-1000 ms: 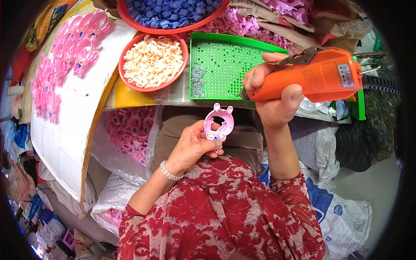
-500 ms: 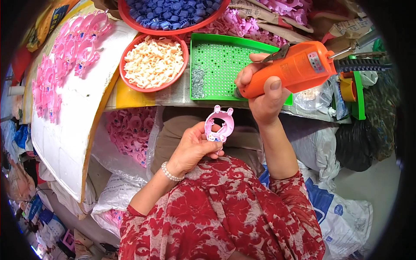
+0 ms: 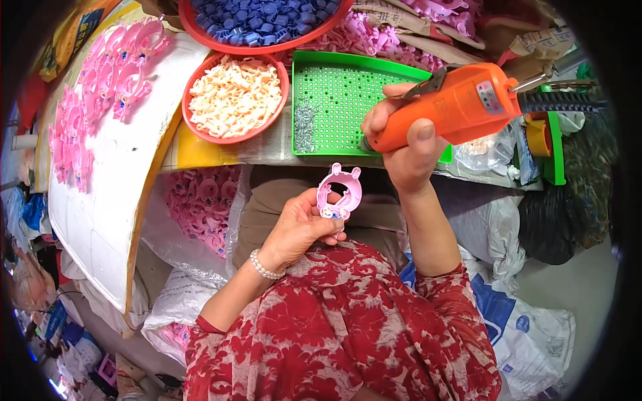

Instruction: Assembling small pink plastic toy components using a handheld bonding tool.

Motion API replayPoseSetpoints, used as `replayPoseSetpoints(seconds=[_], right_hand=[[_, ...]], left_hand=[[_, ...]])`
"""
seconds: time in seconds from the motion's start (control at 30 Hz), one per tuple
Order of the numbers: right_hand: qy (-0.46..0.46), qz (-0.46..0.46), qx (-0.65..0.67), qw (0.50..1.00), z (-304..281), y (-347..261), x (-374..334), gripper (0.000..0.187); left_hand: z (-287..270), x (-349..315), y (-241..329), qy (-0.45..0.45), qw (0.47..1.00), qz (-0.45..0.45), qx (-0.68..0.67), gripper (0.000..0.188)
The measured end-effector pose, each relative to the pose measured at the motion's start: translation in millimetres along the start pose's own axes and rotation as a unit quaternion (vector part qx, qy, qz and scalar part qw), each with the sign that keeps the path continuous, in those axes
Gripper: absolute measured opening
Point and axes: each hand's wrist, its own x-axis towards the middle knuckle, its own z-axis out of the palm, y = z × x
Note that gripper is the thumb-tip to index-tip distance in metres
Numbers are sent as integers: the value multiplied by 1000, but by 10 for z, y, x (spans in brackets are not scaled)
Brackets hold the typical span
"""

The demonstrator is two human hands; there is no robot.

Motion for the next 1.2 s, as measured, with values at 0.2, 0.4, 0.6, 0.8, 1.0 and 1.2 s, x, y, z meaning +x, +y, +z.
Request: replayPoseSetpoints(seconds=[0.2,0.4,0.6,0.8,1.0,1.2], right_hand=[[-6,7,15,1000,-4,8,4,64],[4,1,-8,1000,2,-1,23,63],[-7,-7,-6,1000,-5,-69,33,65],[-5,-13,-19,1000,-5,-195,63,72],[-99,-8,210,973,24,-422,-51,86],[-140,35,187,972,165,-580,-404,85]], left_hand=[[-2,9,-5,3,1000,-2,4,32],[-11,18,-24,-1,1000,1,-3,31],[8,0,-10,-1,1000,-4,-6,30],[50,-10,1,-5,1000,-13,2,28],[104,-32,65,-21,1000,-12,8,26],[167,-50,111,-26,1000,-8,-2,18]])
